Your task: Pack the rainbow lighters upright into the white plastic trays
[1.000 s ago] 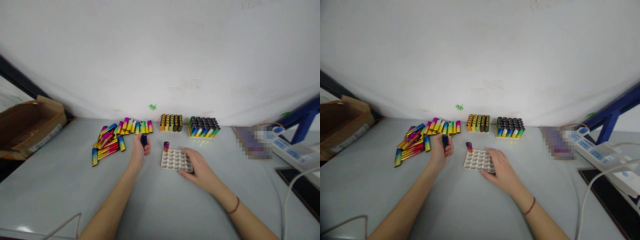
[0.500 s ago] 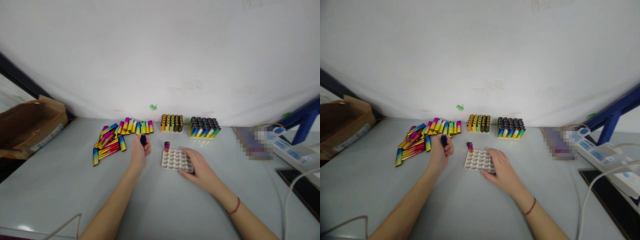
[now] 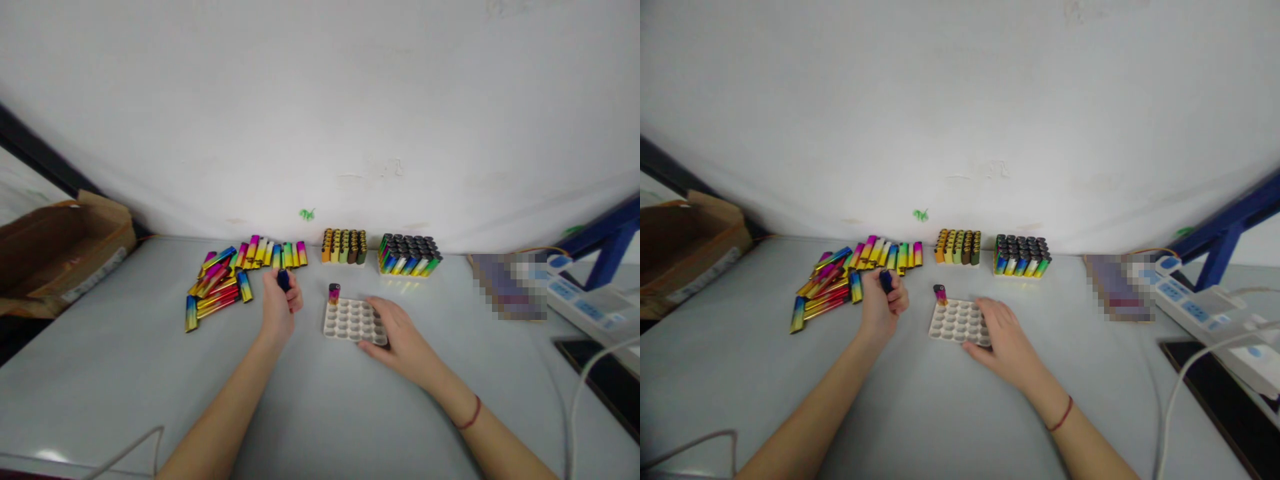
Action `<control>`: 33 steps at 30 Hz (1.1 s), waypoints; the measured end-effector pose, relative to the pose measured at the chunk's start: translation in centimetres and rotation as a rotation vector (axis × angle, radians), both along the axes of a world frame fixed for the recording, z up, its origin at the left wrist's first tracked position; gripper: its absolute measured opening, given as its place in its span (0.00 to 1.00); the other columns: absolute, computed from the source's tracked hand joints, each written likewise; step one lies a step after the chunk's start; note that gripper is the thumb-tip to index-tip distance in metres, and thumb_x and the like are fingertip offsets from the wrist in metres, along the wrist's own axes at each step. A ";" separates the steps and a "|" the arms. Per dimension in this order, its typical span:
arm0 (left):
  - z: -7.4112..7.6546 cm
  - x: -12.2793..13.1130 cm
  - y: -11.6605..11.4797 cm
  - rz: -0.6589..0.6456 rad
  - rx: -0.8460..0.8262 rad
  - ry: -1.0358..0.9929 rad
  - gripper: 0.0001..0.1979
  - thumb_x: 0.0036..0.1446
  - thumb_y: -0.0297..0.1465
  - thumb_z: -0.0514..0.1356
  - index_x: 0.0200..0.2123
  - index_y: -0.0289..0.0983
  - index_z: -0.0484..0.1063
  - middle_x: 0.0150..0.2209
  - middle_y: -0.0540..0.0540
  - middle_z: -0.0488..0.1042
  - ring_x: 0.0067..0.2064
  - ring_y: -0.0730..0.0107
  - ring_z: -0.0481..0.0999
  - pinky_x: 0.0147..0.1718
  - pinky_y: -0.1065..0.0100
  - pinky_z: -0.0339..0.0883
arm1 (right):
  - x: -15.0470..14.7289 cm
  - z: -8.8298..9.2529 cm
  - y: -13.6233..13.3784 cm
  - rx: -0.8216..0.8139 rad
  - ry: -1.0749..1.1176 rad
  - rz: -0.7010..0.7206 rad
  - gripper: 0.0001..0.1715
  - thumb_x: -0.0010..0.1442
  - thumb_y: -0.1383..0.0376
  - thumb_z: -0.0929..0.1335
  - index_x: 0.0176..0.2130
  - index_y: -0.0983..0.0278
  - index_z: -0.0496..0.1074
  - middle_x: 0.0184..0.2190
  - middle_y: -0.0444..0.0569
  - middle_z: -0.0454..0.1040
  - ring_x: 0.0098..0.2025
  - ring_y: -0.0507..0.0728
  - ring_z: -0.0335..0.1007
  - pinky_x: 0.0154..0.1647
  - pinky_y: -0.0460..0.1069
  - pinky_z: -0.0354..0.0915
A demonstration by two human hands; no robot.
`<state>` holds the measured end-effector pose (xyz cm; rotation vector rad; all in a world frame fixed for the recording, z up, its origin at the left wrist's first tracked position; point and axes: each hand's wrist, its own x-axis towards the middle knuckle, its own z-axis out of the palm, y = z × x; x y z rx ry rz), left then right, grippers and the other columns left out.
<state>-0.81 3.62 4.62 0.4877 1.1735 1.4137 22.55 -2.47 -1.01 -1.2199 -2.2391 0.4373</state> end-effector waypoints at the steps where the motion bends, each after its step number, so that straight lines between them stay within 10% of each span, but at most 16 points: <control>1: 0.1 -0.1 0.0 0.010 0.005 -0.009 0.19 0.58 0.43 0.48 0.19 0.40 0.55 0.13 0.59 0.45 0.12 0.80 0.43 0.11 0.75 0.39 | 0.0 0.0 0.0 0.003 0.001 -0.002 0.37 0.61 0.57 0.69 0.63 0.63 0.53 0.59 0.61 0.66 0.60 0.67 0.64 0.61 0.66 0.61; 13: -0.1 0.4 -0.3 -0.007 0.029 -0.042 0.19 0.59 0.45 0.49 0.22 0.39 0.57 0.14 0.59 0.48 0.13 0.81 0.47 0.13 0.76 0.42 | 0.0 0.0 0.0 -0.001 0.007 0.000 0.37 0.61 0.58 0.70 0.63 0.63 0.53 0.59 0.61 0.66 0.60 0.67 0.63 0.61 0.66 0.61; 22: -0.3 0.1 -0.1 -0.272 0.115 -0.043 0.16 0.58 0.46 0.54 0.38 0.39 0.64 0.18 0.58 0.60 0.17 0.78 0.58 0.19 0.74 0.55 | -0.1 0.2 0.0 -0.006 -0.009 0.016 0.37 0.61 0.59 0.70 0.62 0.63 0.52 0.59 0.63 0.65 0.60 0.67 0.63 0.61 0.66 0.61; 33: -0.8 -3.7 0.7 -0.548 0.309 0.602 0.25 0.47 0.49 0.67 0.39 0.35 0.76 0.37 0.44 0.77 0.42 0.62 0.75 0.44 0.64 0.69 | 0.0 0.1 0.0 -0.005 -0.001 0.014 0.36 0.61 0.58 0.70 0.62 0.65 0.54 0.59 0.62 0.65 0.61 0.67 0.62 0.62 0.65 0.60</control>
